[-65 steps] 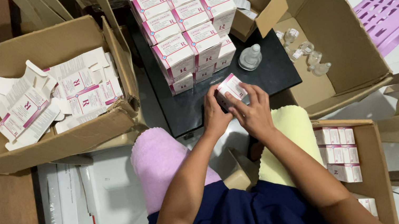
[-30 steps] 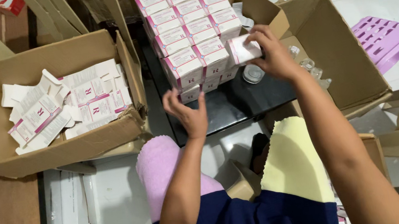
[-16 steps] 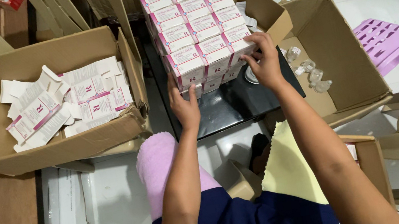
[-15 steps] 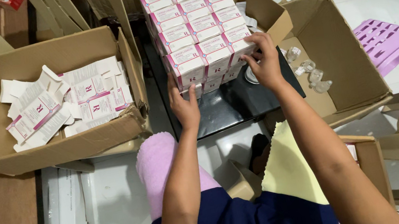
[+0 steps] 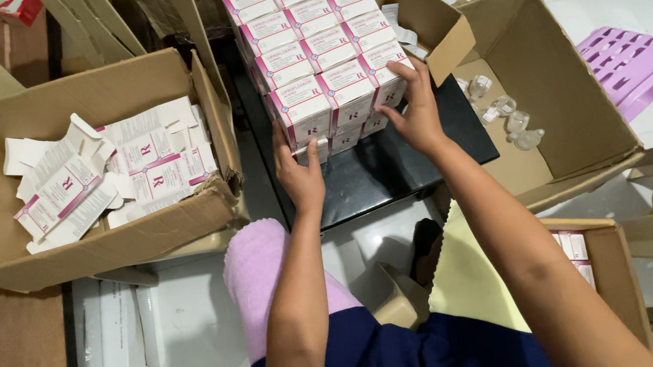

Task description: The person sits on the floor and repeatedly packs small plastic bottles and folded paper inserts into small white boxes. They place the filled boxes into a larger cardboard box and continue the process with additional items.

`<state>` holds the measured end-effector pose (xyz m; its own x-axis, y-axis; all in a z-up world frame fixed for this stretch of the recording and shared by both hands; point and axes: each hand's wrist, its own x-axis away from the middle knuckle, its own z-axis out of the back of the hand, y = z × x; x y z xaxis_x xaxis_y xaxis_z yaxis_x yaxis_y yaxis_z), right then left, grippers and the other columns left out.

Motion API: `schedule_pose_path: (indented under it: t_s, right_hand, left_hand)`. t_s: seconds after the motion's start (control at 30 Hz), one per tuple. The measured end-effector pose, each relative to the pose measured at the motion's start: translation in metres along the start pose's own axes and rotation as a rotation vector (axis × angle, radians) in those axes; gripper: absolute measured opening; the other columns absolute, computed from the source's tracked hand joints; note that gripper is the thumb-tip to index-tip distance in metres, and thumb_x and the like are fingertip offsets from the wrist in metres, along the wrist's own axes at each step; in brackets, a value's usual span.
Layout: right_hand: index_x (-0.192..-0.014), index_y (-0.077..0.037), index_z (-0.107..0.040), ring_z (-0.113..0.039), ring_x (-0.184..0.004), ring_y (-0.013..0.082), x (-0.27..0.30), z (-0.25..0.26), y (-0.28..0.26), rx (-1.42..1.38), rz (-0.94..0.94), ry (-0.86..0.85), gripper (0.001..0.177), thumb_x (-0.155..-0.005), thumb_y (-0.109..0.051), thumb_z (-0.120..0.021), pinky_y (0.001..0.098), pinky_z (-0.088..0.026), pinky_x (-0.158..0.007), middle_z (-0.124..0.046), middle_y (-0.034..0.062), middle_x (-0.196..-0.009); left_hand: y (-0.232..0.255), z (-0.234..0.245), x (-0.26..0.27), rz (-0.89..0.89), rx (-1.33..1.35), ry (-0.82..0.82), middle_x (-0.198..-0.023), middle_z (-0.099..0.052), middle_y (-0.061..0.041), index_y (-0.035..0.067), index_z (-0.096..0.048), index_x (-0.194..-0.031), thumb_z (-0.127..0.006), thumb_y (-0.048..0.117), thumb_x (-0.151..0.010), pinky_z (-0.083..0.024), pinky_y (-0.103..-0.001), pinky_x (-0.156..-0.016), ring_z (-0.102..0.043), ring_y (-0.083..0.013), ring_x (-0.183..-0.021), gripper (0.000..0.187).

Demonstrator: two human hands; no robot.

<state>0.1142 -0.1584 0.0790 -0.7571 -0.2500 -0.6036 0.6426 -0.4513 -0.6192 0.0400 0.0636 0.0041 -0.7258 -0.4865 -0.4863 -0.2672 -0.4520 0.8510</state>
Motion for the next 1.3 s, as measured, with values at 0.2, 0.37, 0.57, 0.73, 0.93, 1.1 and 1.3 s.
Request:
schedule_pose_path:
  t_s: [0.2,0.37,0.57,0.73,0.93,1.1,1.3]
  right_hand:
    - [-0.149,-0.017,-0.043,-0.046,-0.147,0.0346,-0.002,-0.005,0.005,-0.046,-0.01,0.004,0.086,-0.079,0.008,-0.087,0.0401,-0.051,-0.113,-0.035,0.0152,-0.155]
    - [-0.149,-0.017,-0.043,-0.048,-0.145,0.0355,0.0,-0.006,0.013,-0.011,0.015,0.015,0.086,-0.08,0.007,-0.088,0.0406,-0.052,-0.115,-0.037,0.0157,-0.154]
    - [-0.154,-0.012,-0.044,-0.042,-0.145,0.0396,0.006,-0.005,0.02,0.203,0.012,0.031,0.089,-0.08,-0.009,-0.095,0.0473,-0.037,-0.122,-0.04,0.0163,-0.156]
    - [-0.153,-0.007,-0.047,-0.04,-0.142,0.0426,0.026,-0.004,-0.005,0.238,0.014,0.098,0.078,-0.084,-0.005,-0.084,0.051,-0.037,-0.12,-0.029,0.0233,-0.16]
    - [-0.143,-0.013,-0.051,-0.04,-0.141,0.0382,0.058,-0.017,-0.04,0.232,0.248,0.231,0.061,-0.094,0.001,-0.086,0.0464,-0.039,-0.12,-0.033,0.0198,-0.149]
    - [-0.132,-0.013,-0.059,-0.046,-0.134,0.0373,0.079,-0.046,-0.066,0.236,0.227,0.182,0.054,-0.088,0.0,-0.086,0.049,-0.042,-0.114,-0.044,0.0185,-0.14]
    - [-0.125,-0.011,-0.066,-0.052,-0.122,0.0376,0.108,-0.057,-0.086,0.173,0.144,0.041,0.045,-0.084,-0.001,-0.079,0.0459,-0.046,-0.104,-0.051,0.0197,-0.135]
  left_hand:
    - [-0.001,-0.001,0.001,0.027,0.031,-0.002,-0.157,-0.05,-0.018,0.005,-0.041,-0.156,-0.074,0.024,-0.096,-0.047,-0.042,-0.113,-0.054,-0.0367,-0.141,0.071]
    - [-0.007,-0.004,0.004,-0.004,-0.035,0.01,-0.156,-0.05,-0.02,0.004,-0.041,-0.156,-0.075,0.024,-0.096,-0.045,-0.044,-0.114,-0.052,-0.0388,-0.142,0.072]
    - [0.015,0.004,-0.002,-0.013,-0.024,0.028,-0.159,-0.044,-0.021,0.002,-0.037,-0.157,-0.073,0.018,-0.094,-0.038,-0.044,-0.12,-0.045,-0.0396,-0.147,0.074]
    - [0.047,0.048,-0.013,-0.089,-0.029,0.089,-0.16,-0.039,-0.023,0.001,-0.039,-0.154,-0.07,0.014,-0.093,-0.035,-0.043,-0.122,-0.039,-0.0391,-0.149,0.07]
    - [-0.04,0.136,-0.111,-0.066,-0.366,-0.096,-0.14,-0.063,-0.015,0.008,-0.061,-0.136,-0.067,0.008,-0.093,-0.046,-0.043,-0.114,-0.057,-0.0357,-0.133,0.043]
    - [-0.145,0.146,-0.162,-0.021,-0.576,-0.743,-0.129,-0.062,-0.023,0.009,-0.059,-0.141,-0.06,-0.009,-0.076,-0.047,-0.048,-0.102,-0.058,-0.0414,-0.12,0.068]
    - [-0.131,0.147,-0.16,0.019,-1.046,-0.833,-0.118,-0.07,-0.019,0.008,-0.073,-0.112,-0.059,0.012,-0.097,-0.055,-0.05,-0.097,-0.067,-0.0368,-0.114,0.021]
